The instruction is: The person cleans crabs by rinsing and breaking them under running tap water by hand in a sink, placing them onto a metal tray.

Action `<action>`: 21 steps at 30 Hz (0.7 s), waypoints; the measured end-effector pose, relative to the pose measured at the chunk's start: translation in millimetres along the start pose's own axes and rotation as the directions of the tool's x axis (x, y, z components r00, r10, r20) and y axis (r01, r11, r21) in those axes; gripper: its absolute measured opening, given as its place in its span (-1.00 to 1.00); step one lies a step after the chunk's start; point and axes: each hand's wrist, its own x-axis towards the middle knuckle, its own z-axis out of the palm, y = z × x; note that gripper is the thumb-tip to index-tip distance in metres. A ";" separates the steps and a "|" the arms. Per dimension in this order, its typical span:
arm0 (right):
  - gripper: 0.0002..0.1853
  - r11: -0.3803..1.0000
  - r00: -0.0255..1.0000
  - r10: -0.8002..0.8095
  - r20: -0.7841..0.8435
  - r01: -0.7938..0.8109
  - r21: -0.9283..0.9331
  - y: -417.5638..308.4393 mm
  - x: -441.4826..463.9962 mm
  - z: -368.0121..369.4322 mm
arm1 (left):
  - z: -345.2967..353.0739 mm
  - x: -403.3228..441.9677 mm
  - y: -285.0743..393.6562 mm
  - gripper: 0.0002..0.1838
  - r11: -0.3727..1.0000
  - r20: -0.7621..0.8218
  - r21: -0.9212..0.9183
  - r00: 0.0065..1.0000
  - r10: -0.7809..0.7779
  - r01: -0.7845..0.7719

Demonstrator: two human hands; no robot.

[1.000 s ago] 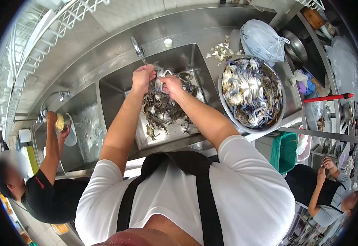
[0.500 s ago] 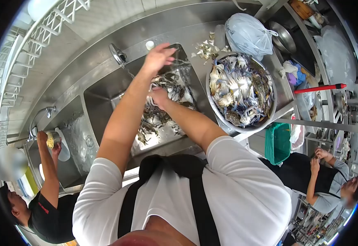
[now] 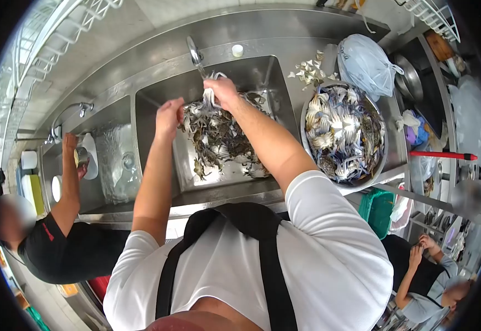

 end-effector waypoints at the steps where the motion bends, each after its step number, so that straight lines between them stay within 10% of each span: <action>1: -0.94 0.998 0.999 0.005 0.054 -0.009 0.069 -5.9 -2.8 3.0 | -8.4 -9.6 -13.5 -0.82 0.997 -0.026 -0.041 0.998 -0.062 0.060; 14: -0.77 0.942 0.980 -0.201 -0.007 0.191 -0.278 -57.6 -93.4 -26.0 | -50.7 -90.4 -109.0 -0.75 0.942 -0.061 -0.040 0.941 -0.334 0.332; 18: -0.66 0.534 0.716 -0.696 0.057 0.568 -0.626 -122.7 -190.6 -64.4 | -68.9 -84.1 -142.0 -0.73 0.930 -0.074 -0.043 0.927 -0.368 0.366; 21: -0.65 0.305 0.590 -0.799 -0.113 0.237 -0.922 -187.4 -254.4 -101.3 | -73.7 -83.8 -159.0 -0.72 0.926 -0.128 -0.089 0.917 -0.377 0.368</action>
